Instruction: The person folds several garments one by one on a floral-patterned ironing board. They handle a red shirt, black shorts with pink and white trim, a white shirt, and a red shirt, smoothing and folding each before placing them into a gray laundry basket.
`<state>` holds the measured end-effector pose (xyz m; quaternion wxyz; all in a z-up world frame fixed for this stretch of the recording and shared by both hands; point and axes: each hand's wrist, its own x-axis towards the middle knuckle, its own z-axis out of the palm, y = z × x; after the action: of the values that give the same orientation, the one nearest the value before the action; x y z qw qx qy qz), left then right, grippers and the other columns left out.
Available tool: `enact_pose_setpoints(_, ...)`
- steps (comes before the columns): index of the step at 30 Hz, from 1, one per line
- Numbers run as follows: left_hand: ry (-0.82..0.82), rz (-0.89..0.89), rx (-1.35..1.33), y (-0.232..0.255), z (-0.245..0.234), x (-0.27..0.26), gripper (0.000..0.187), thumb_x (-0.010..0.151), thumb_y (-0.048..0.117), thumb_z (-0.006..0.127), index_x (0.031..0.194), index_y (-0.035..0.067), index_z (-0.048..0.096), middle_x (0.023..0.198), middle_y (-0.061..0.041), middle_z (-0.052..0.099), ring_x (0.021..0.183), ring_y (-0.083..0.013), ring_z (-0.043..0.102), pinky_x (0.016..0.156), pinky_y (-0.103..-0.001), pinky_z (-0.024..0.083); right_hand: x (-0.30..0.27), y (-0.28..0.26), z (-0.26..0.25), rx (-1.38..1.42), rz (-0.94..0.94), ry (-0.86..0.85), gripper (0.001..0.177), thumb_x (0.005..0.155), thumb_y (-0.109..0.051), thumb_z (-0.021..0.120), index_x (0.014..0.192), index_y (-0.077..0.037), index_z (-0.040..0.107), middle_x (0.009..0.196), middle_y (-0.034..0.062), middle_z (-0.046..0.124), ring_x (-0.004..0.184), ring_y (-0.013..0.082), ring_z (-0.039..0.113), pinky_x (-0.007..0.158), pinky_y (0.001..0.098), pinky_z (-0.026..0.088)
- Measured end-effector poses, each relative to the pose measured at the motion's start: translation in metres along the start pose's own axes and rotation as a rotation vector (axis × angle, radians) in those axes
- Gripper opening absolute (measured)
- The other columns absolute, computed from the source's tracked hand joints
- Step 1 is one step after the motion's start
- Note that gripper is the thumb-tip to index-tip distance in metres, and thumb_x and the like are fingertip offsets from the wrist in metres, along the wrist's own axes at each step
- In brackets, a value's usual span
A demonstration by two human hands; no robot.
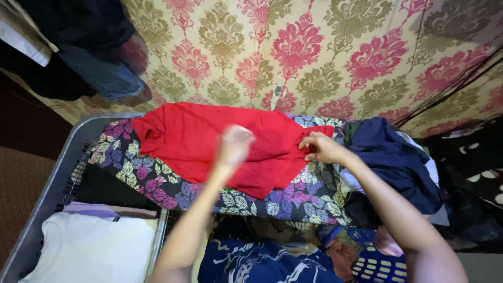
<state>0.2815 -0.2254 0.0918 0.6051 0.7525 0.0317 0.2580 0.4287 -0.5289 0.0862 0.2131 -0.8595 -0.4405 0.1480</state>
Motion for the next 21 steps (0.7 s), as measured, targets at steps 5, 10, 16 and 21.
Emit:
enact_pose_setpoints(5,-0.287,0.246,0.752,0.01,0.112,-0.054,0.043,0.075,0.031,0.082,0.101,0.004,0.063,0.1,-0.016,0.066,0.098,-0.0363,0.062,0.079,-0.049,0.052,-0.013,-0.023,0.016,-0.192,-0.058,0.275,0.014,0.079,-0.011,0.078,0.087,-0.007,0.068,0.092,0.0122,0.063,0.099,0.0326,0.061,0.086,0.0416,0.05)
enact_pose_setpoints(10,-0.229,0.278,0.953,-0.027,0.131,-0.047,0.023,0.083,0.019,0.074,0.099,0.009,0.061,0.101,-0.013,0.065,0.101,-0.0317,0.063,0.082,-0.046,0.053,-0.018,-0.028,0.0,0.013,-0.13,0.484,0.008,0.083,-0.01,0.071,0.087,-0.005,0.066,0.091,0.0102,0.067,0.094,0.0272,0.065,0.086,0.0382,0.052)
enact_pose_setpoints(16,-0.277,0.144,0.736,-0.03,0.107,-0.048,0.029,0.088,0.03,0.074,0.097,0.005,0.061,0.097,-0.014,0.063,0.096,-0.0342,0.062,0.079,-0.048,0.053,-0.006,-0.032,0.017,0.224,0.078,0.362,0.012,0.089,-0.013,0.072,0.093,-0.003,0.069,0.078,0.0094,0.071,0.072,0.0154,0.067,0.07,0.0325,0.054)
enact_pose_setpoints(21,-0.264,0.281,0.905,-0.003,0.124,-0.055,0.034,0.076,0.025,0.076,0.097,0.004,0.059,0.098,-0.017,0.061,0.095,-0.0352,0.06,0.075,-0.049,0.051,0.003,-0.019,0.038,0.292,0.129,0.428,0.008,0.086,-0.006,0.072,0.093,-0.002,0.07,0.081,0.0067,0.074,0.075,0.0124,0.07,0.071,0.0309,0.055)
